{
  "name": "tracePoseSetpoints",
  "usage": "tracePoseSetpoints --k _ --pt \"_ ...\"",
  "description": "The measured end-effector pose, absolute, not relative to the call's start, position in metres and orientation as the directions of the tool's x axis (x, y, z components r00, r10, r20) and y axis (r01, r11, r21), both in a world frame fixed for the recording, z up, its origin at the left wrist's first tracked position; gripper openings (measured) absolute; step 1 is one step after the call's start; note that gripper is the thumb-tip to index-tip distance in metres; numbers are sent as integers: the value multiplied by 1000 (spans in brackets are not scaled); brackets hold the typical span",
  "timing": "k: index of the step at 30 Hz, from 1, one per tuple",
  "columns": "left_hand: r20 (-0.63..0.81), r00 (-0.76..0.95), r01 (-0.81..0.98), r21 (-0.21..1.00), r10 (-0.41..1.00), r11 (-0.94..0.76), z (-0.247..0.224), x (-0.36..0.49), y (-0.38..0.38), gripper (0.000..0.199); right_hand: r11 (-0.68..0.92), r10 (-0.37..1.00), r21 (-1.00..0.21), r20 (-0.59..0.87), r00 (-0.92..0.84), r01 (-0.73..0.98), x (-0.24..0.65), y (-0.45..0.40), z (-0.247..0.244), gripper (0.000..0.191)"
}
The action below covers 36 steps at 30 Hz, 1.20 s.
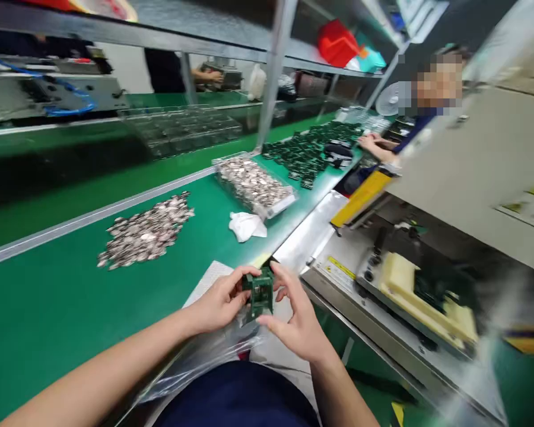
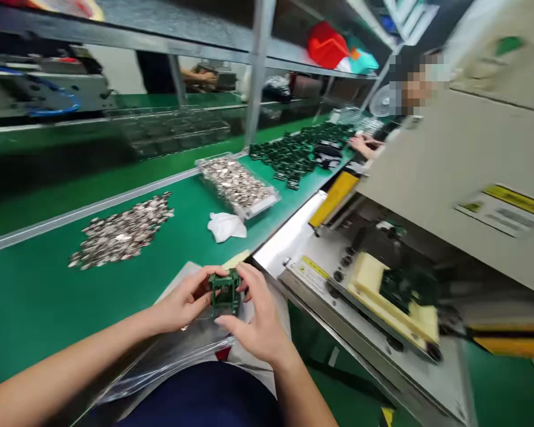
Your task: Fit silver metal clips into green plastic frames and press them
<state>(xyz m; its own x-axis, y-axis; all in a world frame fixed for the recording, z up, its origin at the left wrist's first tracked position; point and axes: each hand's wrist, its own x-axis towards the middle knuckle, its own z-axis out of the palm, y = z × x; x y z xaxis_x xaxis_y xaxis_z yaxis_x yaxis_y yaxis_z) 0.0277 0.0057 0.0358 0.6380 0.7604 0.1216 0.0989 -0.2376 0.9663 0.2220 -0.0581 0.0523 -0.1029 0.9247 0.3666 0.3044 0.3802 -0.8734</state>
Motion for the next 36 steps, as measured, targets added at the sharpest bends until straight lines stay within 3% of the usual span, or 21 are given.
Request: tracePoseSetpoints --k 3,6,8,10,12,14,18,22,27,30,33,36 --pt "104 822 54 964 560 -259 62 67 6 45 419 895 -827 445 -21 375 259 -96 68 63" --pt "175 916 -59 949 362 -310 94 129 13 63 345 846 -876 446 291 336 304 -144 74 61" --pt "284 910 -142 898 301 -417 112 182 15 66 325 685 -902 432 587 285 336 -178 72 64" --pt "379 877 -172 821 294 -544 125 239 16 68 367 406 -889 418 813 274 366 -205 69 62" --pt "392 868 -138 779 304 -611 131 291 16 77 412 177 -864 386 905 288 393 -219 67 57" --pt "333 887 -75 789 321 -610 135 329 17 80 423 110 -862 353 929 278 413 -221 70 53" --pt "287 880 -90 883 379 -460 136 341 25 74 359 191 -870 423 886 338 434 -197 87 57" --pt "288 843 -189 950 454 -250 130 270 38 65 232 429 -844 534 728 483 444 -157 108 63" --pt "96 874 4 979 477 -204 93 146 54 54 -45 673 -768 449 588 639 460 -121 111 66" --pt "-22 852 158 963 523 -216 61 108 59 54 -150 701 -699 423 574 699 465 -118 104 67" --pt "-80 859 200 962 506 -186 40 108 59 55 -190 675 -579 509 534 793 462 -136 95 74" --pt "-83 893 170 972 443 -160 34 126 59 63 -311 520 -484 635 572 818 452 -178 81 72"
